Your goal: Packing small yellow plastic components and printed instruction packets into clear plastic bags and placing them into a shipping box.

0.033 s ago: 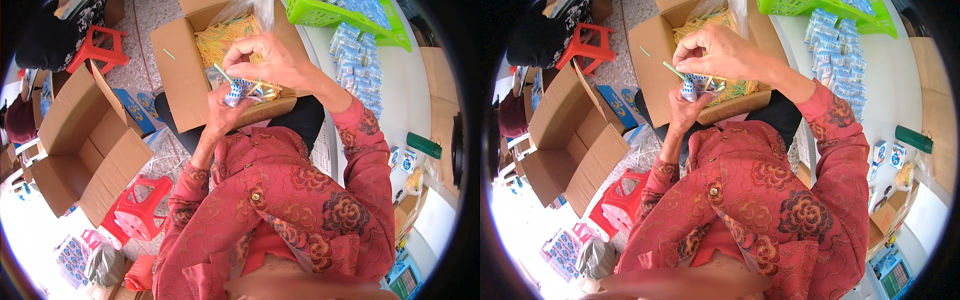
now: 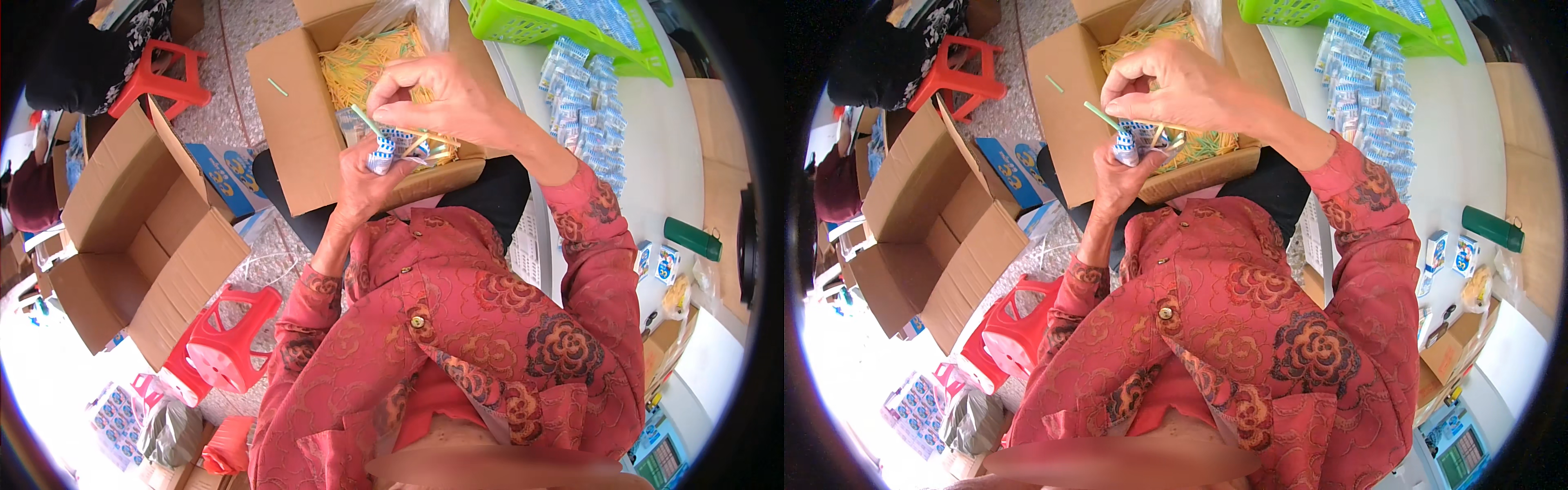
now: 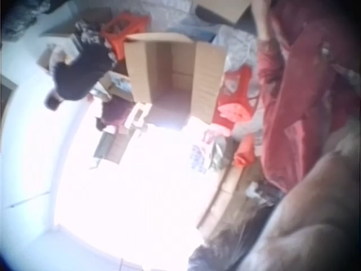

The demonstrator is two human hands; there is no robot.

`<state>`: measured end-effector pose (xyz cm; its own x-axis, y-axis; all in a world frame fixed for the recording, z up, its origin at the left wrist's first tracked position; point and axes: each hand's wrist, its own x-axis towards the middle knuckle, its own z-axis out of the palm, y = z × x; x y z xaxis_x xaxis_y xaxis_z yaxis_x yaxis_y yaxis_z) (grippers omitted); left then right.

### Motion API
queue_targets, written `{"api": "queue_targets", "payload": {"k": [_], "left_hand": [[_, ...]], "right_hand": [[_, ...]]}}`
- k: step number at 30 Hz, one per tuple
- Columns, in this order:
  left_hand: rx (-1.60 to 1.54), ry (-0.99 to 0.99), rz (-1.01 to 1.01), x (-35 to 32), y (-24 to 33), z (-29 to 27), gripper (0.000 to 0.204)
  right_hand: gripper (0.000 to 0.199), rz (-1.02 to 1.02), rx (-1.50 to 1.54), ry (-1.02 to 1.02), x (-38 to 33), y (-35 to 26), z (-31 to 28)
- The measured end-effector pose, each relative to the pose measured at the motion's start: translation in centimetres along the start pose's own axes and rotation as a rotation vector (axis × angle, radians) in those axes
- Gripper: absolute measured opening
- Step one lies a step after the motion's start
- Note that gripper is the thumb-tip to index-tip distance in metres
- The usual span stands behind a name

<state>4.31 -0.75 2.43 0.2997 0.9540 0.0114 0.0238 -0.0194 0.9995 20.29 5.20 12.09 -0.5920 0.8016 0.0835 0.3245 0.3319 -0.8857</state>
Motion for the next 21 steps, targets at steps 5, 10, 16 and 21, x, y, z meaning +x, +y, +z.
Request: {"api": "queue_targets", "payload": {"k": [5,10,16,21], "left_hand": [[0.008,-0.011,0.011,0.1,-0.3,0.1,0.019],[0.014,-0.036,-0.026,0.1,-0.4,0.3,0.019],[-0.128,0.008,-0.006,0.0,0.0,-0.1,0.019],[-0.149,0.028,-0.049,0.0,0.3,-0.2,0.019]], "right_hand": [[0.020,-0.044,0.024,0.149,-0.5,-0.1,0.1],[0.021,0.001,0.026,0.038,-0.3,0.2,0.6],[0.019,-0.070,0.063,0.166,-1.4,-1.6,-1.5],[0.011,-0.043,-0.001,0.174,-3.2,-2.4,-2.7]]}}
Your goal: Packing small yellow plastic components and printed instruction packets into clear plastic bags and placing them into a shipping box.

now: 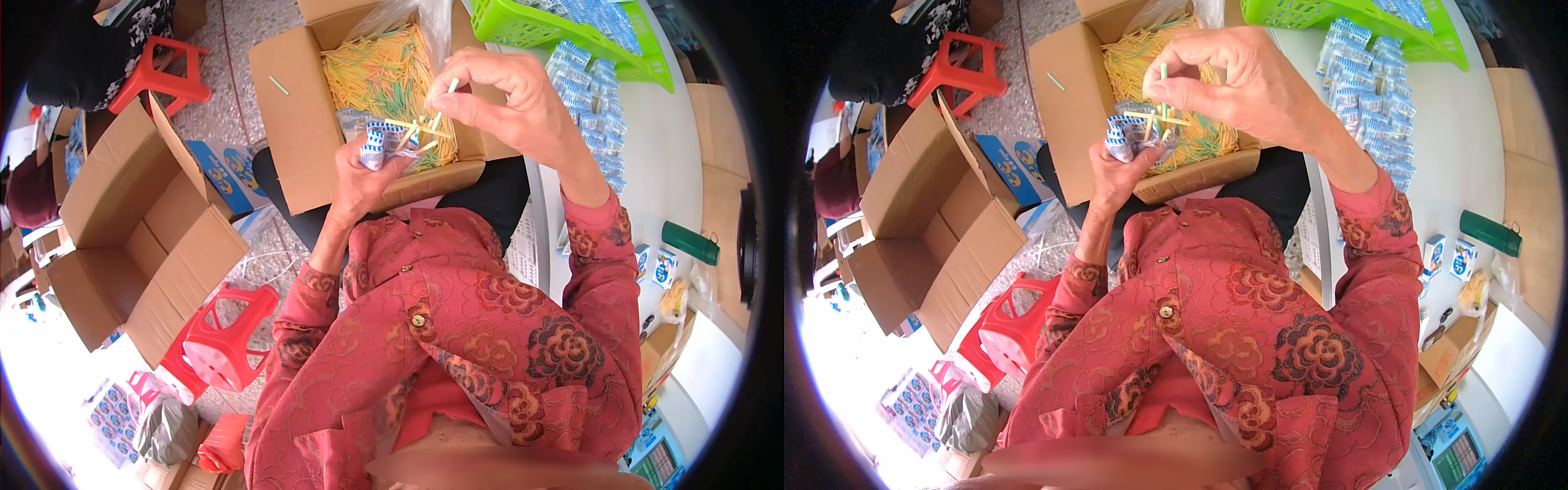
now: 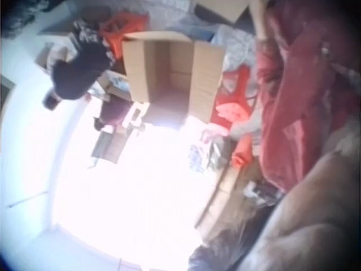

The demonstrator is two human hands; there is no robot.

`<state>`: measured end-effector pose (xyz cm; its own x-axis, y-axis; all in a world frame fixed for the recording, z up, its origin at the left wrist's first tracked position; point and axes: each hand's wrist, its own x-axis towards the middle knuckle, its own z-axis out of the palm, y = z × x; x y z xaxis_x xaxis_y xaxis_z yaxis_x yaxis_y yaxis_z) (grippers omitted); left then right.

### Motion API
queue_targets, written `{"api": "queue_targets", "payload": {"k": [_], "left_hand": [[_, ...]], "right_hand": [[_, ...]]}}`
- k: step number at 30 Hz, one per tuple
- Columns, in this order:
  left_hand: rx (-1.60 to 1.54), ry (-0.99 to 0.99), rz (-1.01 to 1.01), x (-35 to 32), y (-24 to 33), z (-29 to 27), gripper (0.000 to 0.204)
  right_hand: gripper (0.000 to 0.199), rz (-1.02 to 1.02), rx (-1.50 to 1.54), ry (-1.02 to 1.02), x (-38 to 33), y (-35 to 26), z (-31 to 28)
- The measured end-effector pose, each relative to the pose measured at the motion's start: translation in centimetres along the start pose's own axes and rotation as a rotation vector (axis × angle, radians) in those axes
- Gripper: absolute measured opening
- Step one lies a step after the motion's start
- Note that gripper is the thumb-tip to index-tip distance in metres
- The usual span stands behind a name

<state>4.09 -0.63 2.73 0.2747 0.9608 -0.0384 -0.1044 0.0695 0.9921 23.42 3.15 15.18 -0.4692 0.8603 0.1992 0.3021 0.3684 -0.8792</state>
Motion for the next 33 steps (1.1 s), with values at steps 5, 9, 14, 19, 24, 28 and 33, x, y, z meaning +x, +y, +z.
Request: {"api": "queue_targets", "payload": {"k": [5,9,14,19,24,28,33], "left_hand": [[0.028,-0.019,0.025,0.2,0.1,0.2,0.019],[0.045,-0.018,0.047,0.2,0.0,0.1,0.019],[0.060,-0.022,0.032,0.2,-0.4,0.2,0.019],[0.185,-0.022,0.053,0.3,-0.7,0.2,0.020],[0.140,-0.013,0.063,0.3,-0.3,0.3,0.020],[0.130,-0.010,0.058,0.2,-0.4,0.1,0.020],[0.089,0.000,0.007,0.0,0.0,0.1,0.017]], "right_hand": [[0.007,0.000,-0.053,-0.071,-0.4,0.9,0.5],[0.010,-0.032,-0.049,-0.106,-0.4,1.1,0.2],[0.014,0.092,-0.169,-0.086,0.5,0.5,0.4],[0.023,-0.016,-0.531,-0.177,0.9,0.6,1.5],[0.017,-0.108,-0.587,-0.186,0.9,0.8,1.9],[0.016,-0.184,-0.503,-0.098,0.8,0.7,1.8],[0.017,-0.198,-0.530,-0.052,0.6,-1.9,-1.0]]}}
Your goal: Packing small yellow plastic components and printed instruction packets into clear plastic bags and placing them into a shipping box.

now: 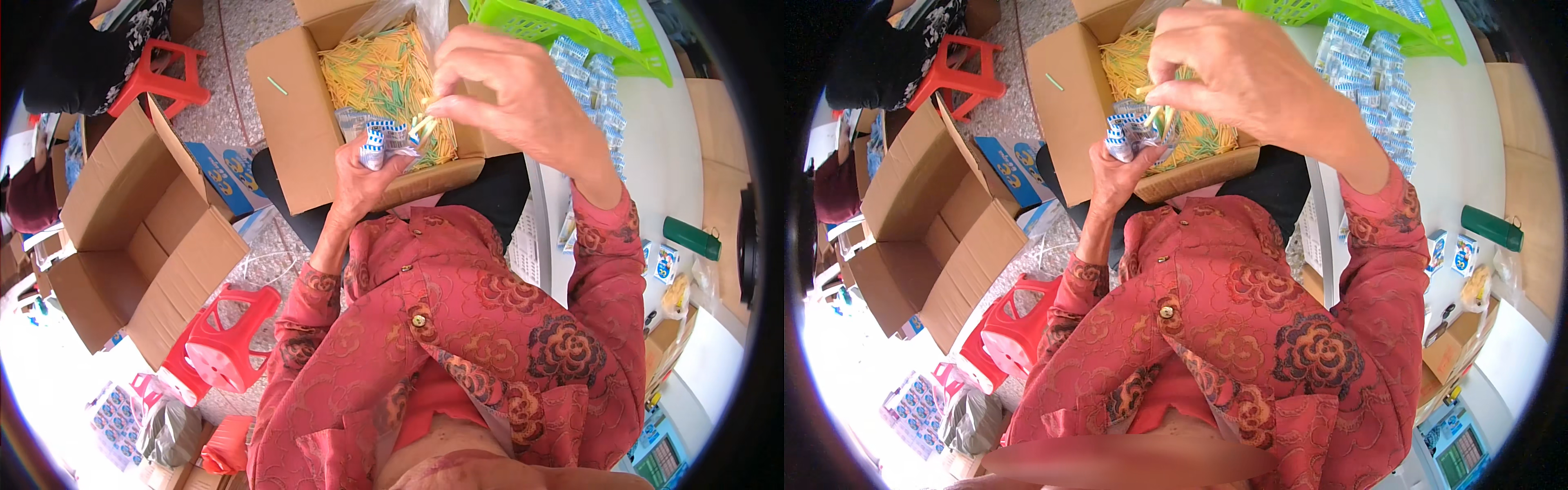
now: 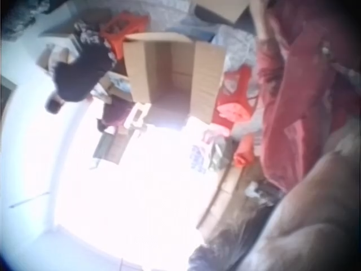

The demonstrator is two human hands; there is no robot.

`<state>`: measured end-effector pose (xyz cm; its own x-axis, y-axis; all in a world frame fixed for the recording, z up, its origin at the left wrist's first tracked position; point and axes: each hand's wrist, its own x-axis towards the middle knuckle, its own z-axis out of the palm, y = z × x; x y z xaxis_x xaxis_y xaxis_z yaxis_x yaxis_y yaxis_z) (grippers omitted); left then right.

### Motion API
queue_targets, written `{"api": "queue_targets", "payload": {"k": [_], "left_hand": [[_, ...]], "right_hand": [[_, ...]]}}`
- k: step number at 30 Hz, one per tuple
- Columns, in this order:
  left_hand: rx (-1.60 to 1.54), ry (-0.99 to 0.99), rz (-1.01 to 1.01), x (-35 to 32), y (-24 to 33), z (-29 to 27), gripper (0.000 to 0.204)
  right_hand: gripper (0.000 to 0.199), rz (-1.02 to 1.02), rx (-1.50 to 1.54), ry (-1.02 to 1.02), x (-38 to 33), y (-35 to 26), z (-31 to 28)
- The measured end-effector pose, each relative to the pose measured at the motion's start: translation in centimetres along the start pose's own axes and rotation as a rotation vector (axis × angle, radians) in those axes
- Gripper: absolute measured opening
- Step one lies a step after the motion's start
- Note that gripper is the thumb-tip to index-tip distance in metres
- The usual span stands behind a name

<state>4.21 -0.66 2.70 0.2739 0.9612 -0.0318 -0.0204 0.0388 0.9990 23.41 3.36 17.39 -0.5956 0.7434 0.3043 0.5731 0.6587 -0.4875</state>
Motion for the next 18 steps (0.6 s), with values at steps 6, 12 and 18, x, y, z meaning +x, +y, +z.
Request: {"api": "queue_targets", "payload": {"k": [6,12,18], "left_hand": [[-0.001,-0.005,0.008,0.0,-0.2,0.1,0.017],[0.013,-0.013,0.013,-0.1,0.0,0.4,0.017],[-0.032,0.015,0.001,-0.2,0.3,0.3,0.018]], "right_hand": [[0.017,-0.039,-0.066,-0.042,0.4,-1.6,-0.9],[0.015,-0.096,-0.127,0.001,-0.6,-0.3,2.2],[0.010,0.142,0.250,0.201,-0.5,-1.3,1.0]]}}
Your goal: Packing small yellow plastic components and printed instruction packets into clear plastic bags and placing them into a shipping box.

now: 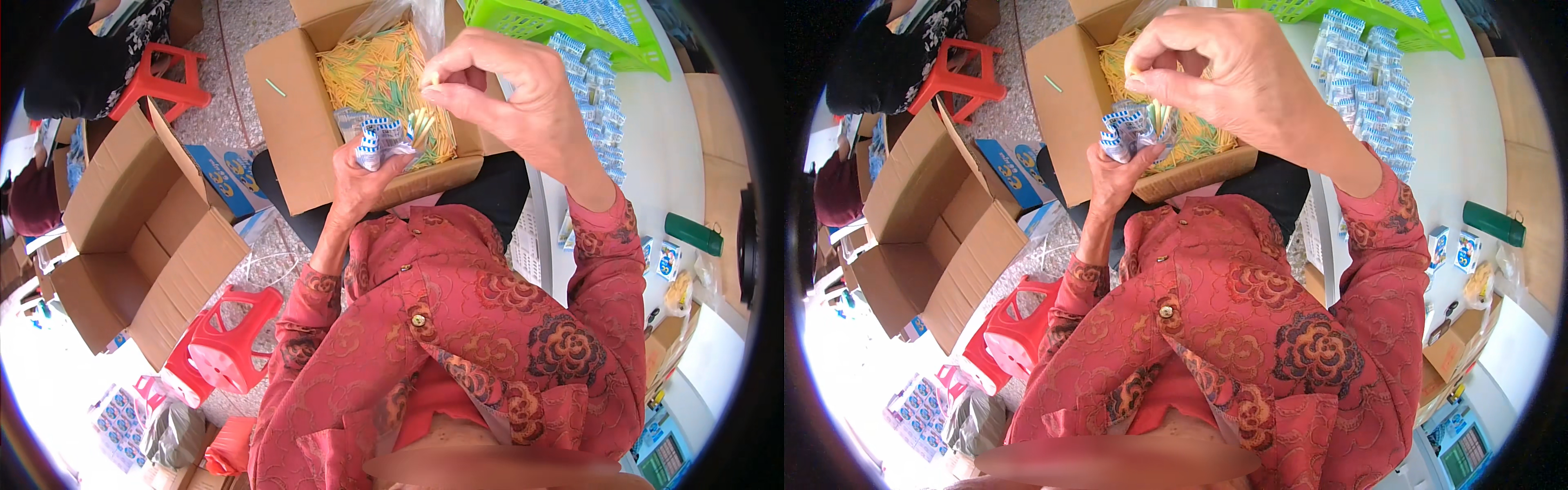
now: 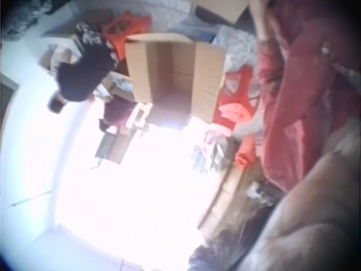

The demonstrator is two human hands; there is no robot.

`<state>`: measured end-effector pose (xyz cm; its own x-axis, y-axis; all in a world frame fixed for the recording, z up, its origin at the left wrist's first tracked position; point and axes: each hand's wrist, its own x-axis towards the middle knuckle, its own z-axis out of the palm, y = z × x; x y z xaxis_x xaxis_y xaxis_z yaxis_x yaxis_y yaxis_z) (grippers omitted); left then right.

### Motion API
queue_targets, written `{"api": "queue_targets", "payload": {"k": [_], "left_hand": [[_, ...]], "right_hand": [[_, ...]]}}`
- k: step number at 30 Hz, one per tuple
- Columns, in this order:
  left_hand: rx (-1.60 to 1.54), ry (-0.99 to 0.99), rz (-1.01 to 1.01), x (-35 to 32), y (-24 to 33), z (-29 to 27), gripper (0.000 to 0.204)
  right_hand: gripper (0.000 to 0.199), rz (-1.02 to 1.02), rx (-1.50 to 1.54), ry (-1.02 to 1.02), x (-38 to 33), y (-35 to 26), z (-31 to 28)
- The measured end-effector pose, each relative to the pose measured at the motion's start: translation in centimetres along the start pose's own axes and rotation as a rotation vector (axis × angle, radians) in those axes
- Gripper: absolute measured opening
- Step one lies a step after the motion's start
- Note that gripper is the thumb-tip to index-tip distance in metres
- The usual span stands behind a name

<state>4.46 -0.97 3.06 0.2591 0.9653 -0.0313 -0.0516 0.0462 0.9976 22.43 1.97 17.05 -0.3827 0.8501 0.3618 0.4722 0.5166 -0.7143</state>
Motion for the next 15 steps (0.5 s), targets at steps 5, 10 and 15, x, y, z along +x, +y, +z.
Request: {"api": "queue_targets", "payload": {"k": [5,10,15], "left_hand": [[-0.046,0.007,0.036,0.1,-0.7,0.0,0.018],[-0.091,0.000,0.019,0.1,-0.6,0.0,0.019],[-0.145,0.029,0.057,-0.1,0.1,-0.1,0.022]], "right_hand": [[0.006,0.115,0.240,0.010,-0.9,0.8,0.8],[0.010,0.078,0.133,-0.030,-2.0,2.6,2.5],[0.013,0.100,0.173,0.024,-1.9,2.7,1.9]]}}
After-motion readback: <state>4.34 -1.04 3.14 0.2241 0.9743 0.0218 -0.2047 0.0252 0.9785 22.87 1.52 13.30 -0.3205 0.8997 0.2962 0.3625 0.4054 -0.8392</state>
